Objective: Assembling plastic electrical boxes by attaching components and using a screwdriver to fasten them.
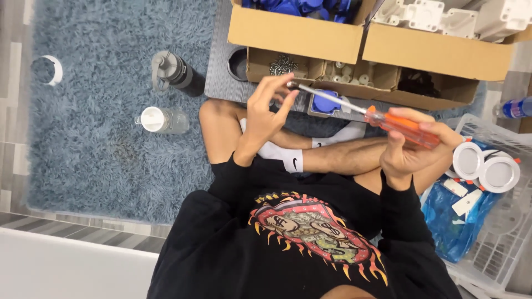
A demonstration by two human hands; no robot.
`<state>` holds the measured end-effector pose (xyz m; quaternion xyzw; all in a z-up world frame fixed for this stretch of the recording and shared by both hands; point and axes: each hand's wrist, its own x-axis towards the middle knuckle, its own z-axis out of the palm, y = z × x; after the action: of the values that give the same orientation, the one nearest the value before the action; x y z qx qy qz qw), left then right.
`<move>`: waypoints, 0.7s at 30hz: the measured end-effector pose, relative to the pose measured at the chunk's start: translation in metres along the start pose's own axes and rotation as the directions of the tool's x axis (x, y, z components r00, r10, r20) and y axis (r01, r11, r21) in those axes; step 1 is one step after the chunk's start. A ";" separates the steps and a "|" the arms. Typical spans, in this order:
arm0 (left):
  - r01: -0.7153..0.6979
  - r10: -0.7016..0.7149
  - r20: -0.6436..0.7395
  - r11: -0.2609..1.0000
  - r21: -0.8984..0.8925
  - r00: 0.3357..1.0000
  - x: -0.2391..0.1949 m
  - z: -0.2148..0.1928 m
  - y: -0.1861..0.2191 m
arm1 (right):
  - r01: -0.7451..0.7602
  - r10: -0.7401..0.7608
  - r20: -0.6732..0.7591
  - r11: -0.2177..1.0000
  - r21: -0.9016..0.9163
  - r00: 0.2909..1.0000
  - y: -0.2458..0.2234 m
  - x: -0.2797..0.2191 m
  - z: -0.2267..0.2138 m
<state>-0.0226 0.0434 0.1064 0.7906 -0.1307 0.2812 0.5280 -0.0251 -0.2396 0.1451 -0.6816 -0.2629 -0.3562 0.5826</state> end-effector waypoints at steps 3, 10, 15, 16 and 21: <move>0.027 -0.028 -0.023 0.998 -0.055 0.999 0.000 0.005 0.004 | -0.036 0.036 0.013 0.999 -0.009 0.999 -0.002 -0.004 -0.007; 0.056 -0.057 0.001 0.993 -0.106 0.998 -0.001 -0.001 0.015 | -0.107 0.107 0.005 0.994 -0.026 0.994 -0.012 -0.005 -0.016; 0.222 -0.208 0.078 0.929 -0.295 0.975 -0.007 -0.002 0.022 | -0.162 0.162 -0.025 0.987 0.017 0.986 -0.009 -0.005 -0.021; 0.221 -0.207 0.077 0.929 -0.295 0.975 -0.006 -0.002 0.025 | -0.161 0.161 -0.024 0.987 0.018 0.987 -0.008 -0.006 -0.023; 0.288 -0.263 0.126 0.792 -0.538 0.957 -0.009 0.002 0.028 | -0.203 0.205 -0.010 0.975 0.087 0.979 -0.005 -0.009 -0.025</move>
<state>-0.0432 0.0292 0.1223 0.6214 -0.1014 0.1339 0.7652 -0.0388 -0.2624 0.1421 -0.6758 -0.2009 -0.2894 0.6474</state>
